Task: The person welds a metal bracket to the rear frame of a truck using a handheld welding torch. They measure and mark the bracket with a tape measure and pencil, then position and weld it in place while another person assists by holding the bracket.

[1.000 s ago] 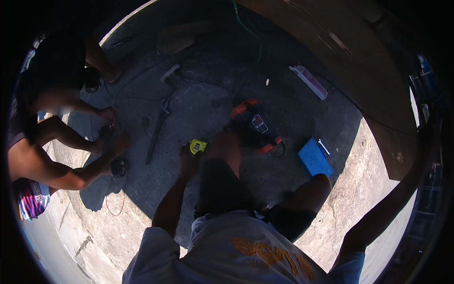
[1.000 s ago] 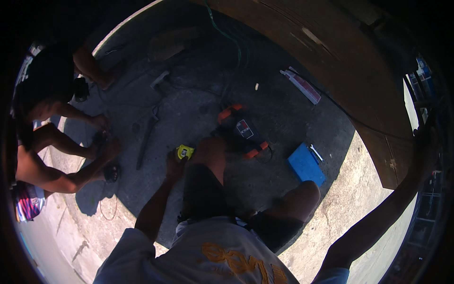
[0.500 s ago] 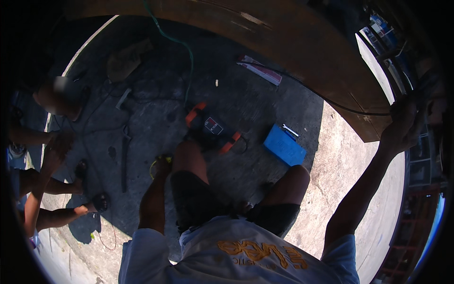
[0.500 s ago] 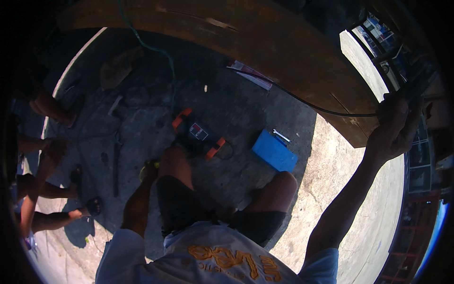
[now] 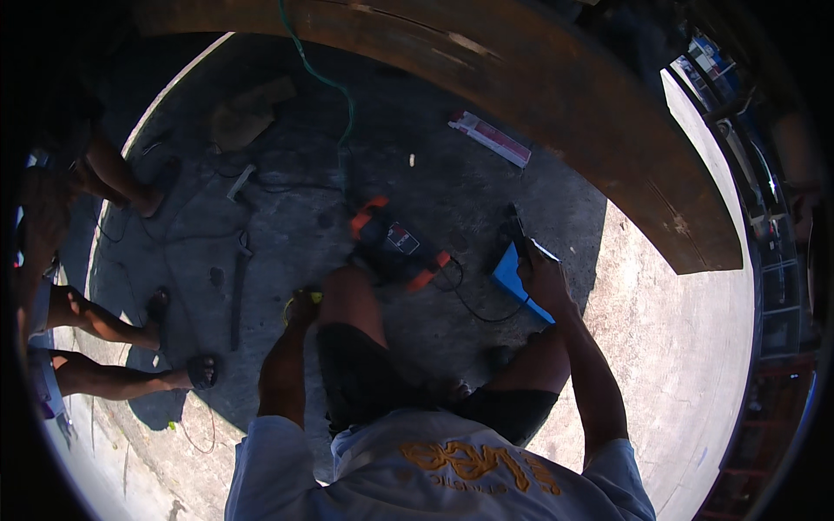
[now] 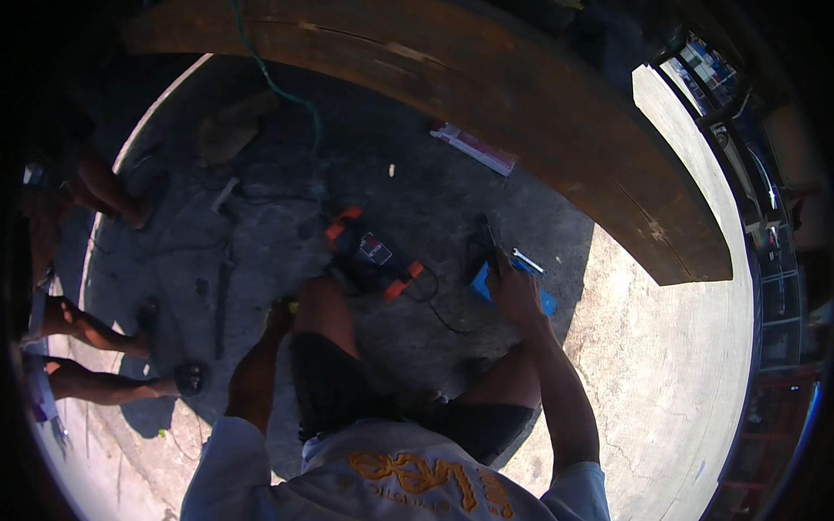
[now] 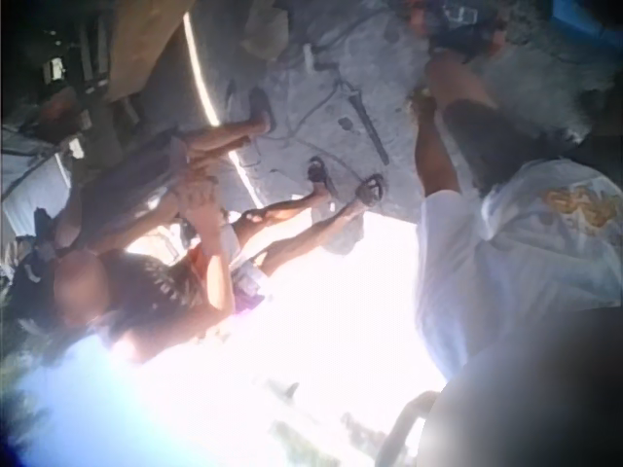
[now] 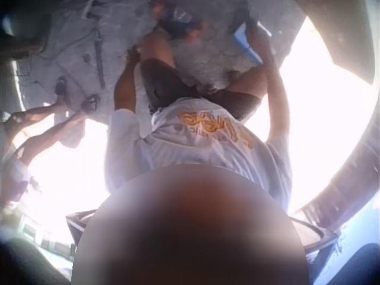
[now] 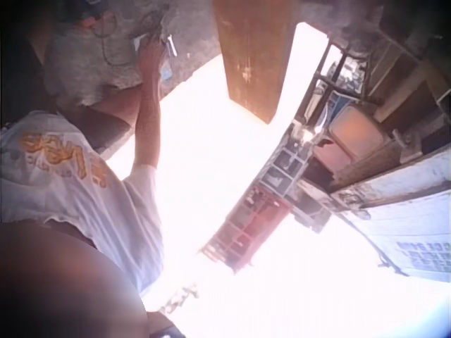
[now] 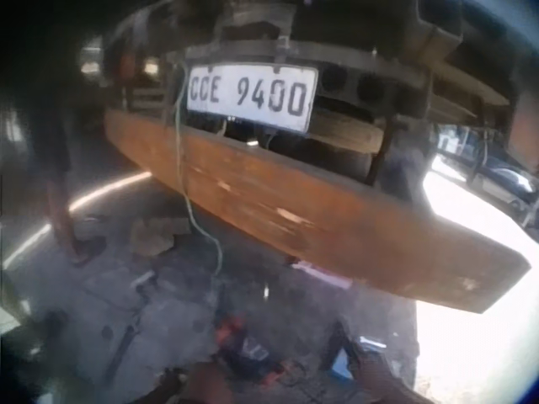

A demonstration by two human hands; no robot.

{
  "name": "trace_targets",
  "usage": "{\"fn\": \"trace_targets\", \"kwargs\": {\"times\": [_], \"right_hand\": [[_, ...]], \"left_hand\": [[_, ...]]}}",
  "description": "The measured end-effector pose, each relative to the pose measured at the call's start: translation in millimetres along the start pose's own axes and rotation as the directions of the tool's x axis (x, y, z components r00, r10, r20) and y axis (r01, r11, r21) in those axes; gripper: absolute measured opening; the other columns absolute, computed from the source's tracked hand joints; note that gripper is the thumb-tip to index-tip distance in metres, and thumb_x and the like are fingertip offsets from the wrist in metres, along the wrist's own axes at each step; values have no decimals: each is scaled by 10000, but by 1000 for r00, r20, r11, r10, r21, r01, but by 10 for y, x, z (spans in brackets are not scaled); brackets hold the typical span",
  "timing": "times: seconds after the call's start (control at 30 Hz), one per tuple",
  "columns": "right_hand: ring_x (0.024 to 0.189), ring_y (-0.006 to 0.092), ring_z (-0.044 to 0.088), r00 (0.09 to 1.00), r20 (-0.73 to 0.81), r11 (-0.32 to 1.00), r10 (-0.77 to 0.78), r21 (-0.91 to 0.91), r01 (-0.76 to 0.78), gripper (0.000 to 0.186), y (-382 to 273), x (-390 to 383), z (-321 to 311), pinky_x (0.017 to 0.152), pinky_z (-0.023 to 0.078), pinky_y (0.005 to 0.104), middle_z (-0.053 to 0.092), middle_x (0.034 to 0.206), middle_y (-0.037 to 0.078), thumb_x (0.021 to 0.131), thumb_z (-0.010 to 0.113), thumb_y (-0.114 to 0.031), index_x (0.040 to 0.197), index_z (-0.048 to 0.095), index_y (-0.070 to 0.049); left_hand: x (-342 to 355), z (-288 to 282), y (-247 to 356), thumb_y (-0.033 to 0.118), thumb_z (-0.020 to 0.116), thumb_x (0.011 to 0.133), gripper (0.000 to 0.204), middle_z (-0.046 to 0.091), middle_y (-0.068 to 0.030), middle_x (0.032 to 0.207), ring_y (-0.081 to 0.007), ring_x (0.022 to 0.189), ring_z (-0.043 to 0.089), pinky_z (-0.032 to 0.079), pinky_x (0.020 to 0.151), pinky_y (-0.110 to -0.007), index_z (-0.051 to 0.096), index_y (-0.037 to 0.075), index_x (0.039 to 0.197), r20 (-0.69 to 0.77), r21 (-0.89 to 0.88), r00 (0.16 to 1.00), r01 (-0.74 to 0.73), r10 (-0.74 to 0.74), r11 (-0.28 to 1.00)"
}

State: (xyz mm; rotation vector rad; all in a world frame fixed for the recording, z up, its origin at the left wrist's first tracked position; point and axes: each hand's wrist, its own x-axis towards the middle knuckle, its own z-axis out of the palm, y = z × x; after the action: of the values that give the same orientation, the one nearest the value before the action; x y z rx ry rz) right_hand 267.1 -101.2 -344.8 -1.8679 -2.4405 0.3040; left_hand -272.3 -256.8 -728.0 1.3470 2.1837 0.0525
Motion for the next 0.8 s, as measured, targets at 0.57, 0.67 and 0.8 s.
{"fn": "trace_targets", "kwargs": {"times": [0.57, 0.67, 0.8], "right_hand": [[1200, 414, 745, 897, 408, 956, 169, 154, -250, 394, 506, 645, 1602, 980, 578, 519, 777, 1236, 238, 1137, 532, -333, 1315, 730, -42], [1253, 398, 733, 970, 241, 963, 18, 258, -82, 370, -101, 326, 548, 1035, 566, 480, 779, 1278, 223, 1108, 625, -309, 1323, 754, -37], [1115, 307, 768, 854, -311, 374, -418, 798, 473, 408, -733, -550, -1301, 992, 577, 402, 798, 1146, 187, 1060, 753, -325, 1251, 764, 35]], "left_hand": [[-2422, -1607, 377, 810, 498, 1018, 828, 747, -169, 1161, -319, 981, 753, 607, 706, -390, 655, 82, 1379, 216, -823, 973, 136, -83, -552], [-2505, -1675, 623, 870, 420, 1016, 915, 752, -176, 1151, -327, 991, 756, 605, 702, -389, 671, 55, 1346, 158, -813, 987, 121, -17, -569], [-2493, -1712, 747, 889, 353, 1022, 967, 764, -210, 1135, -324, 969, 762, 604, 697, -375, 669, 34, 1343, 109, -907, 988, 143, 107, -397]]}}
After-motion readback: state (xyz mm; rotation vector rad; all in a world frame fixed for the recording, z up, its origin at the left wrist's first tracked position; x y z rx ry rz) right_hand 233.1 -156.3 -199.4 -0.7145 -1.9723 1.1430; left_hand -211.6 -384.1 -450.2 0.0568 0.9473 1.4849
